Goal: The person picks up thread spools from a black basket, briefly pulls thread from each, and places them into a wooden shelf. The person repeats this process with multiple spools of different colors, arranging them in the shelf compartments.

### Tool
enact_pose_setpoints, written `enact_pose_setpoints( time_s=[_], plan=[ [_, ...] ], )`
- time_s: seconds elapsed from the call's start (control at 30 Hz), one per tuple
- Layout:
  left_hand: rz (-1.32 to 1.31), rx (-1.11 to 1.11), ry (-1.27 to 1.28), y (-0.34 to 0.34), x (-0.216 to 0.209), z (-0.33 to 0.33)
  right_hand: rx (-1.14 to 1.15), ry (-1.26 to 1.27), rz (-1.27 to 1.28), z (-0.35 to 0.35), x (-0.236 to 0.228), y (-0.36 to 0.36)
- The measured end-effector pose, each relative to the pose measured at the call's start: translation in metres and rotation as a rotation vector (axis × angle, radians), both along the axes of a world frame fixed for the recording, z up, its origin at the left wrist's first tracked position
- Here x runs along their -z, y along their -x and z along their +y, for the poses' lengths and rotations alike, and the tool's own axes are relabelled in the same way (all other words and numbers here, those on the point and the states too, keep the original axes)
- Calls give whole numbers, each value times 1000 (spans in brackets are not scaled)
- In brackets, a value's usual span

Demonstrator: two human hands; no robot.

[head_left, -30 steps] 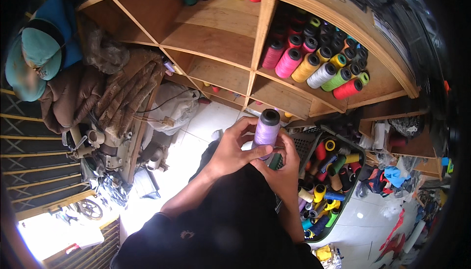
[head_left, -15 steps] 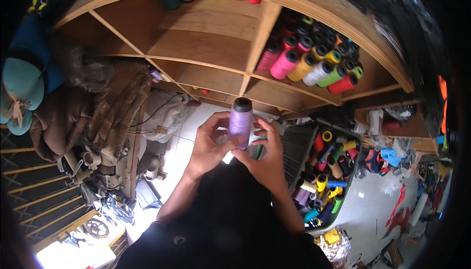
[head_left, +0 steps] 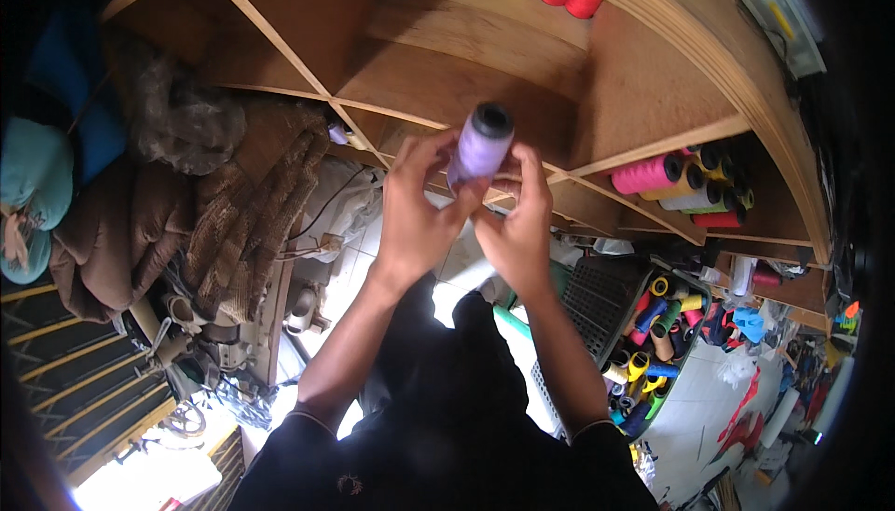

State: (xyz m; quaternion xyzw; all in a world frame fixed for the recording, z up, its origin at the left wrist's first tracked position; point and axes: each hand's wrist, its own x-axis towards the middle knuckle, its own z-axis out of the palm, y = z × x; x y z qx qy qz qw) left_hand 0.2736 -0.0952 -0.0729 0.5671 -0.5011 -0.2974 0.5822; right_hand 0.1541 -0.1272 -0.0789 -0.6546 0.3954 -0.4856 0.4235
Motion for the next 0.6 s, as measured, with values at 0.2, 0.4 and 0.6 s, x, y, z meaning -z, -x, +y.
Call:
enact_pose_setpoints(
  time_s=[0.2, 0.4, 0.6],
  plan=[
    [70, -45, -53, -44, -5, -71, 77, -11, 0, -84, 14, -55],
    [62, -159, -33, -90, 11, -129, 45, 37, -8, -154, 24, -101],
    [-30, -160, 43, -109, 22, -162, 15, 120, 132, -185, 32, -128]
  ],
)
